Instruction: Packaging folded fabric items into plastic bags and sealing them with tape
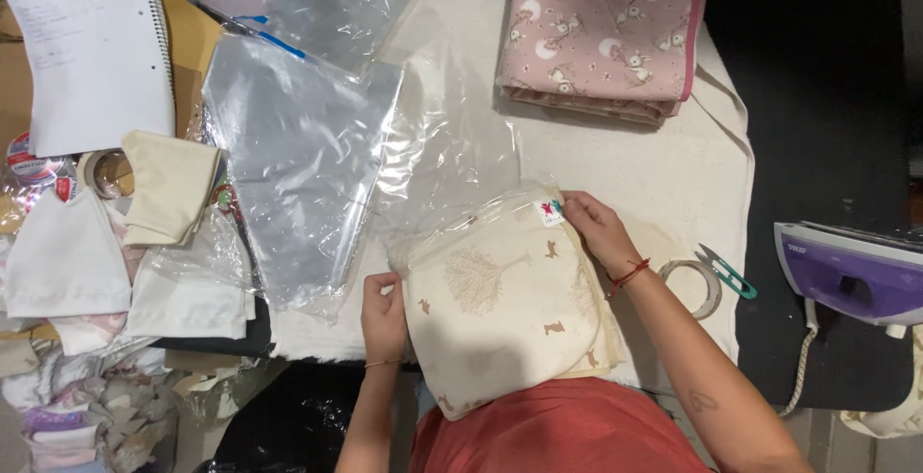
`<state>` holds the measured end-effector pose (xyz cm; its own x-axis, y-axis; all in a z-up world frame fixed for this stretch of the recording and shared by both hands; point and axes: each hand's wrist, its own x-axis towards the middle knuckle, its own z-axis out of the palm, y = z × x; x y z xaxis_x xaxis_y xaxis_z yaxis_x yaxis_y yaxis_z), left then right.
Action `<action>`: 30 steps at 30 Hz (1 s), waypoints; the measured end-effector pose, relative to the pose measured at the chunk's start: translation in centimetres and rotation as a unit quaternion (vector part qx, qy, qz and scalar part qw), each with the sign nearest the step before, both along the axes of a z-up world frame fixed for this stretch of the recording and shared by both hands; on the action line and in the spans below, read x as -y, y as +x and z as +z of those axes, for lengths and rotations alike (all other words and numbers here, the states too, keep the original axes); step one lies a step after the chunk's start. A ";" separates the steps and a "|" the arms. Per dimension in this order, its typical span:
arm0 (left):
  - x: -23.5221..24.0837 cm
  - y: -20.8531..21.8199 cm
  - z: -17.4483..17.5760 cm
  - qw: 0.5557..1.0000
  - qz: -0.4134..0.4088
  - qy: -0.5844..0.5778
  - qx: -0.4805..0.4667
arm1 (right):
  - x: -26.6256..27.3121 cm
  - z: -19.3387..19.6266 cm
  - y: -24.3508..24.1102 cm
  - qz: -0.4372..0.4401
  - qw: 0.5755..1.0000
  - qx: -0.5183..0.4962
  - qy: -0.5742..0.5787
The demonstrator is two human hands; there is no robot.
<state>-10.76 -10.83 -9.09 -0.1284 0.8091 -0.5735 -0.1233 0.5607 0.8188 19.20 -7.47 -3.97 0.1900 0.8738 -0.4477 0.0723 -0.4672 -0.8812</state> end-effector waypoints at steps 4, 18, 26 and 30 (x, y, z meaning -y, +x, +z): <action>0.1 -0.2 -0.5 0.999 -0.020 -0.015 0.027 | 0.2 1.3 -0.5 0.048 0.998 -0.040 -0.017; 2.3 -2.0 7.3 0.681 -0.447 0.116 -0.568 | 1.6 0.2 -1.2 -0.044 0.998 -0.038 -0.034; -1.6 11.5 14.6 0.665 -0.492 0.402 -0.392 | 1.2 0.3 0.6 0.041 0.969 0.165 0.179; 0.2 16.1 9.7 0.606 -0.540 0.360 -0.460 | 1.0 0.0 0.9 0.090 0.920 0.217 0.313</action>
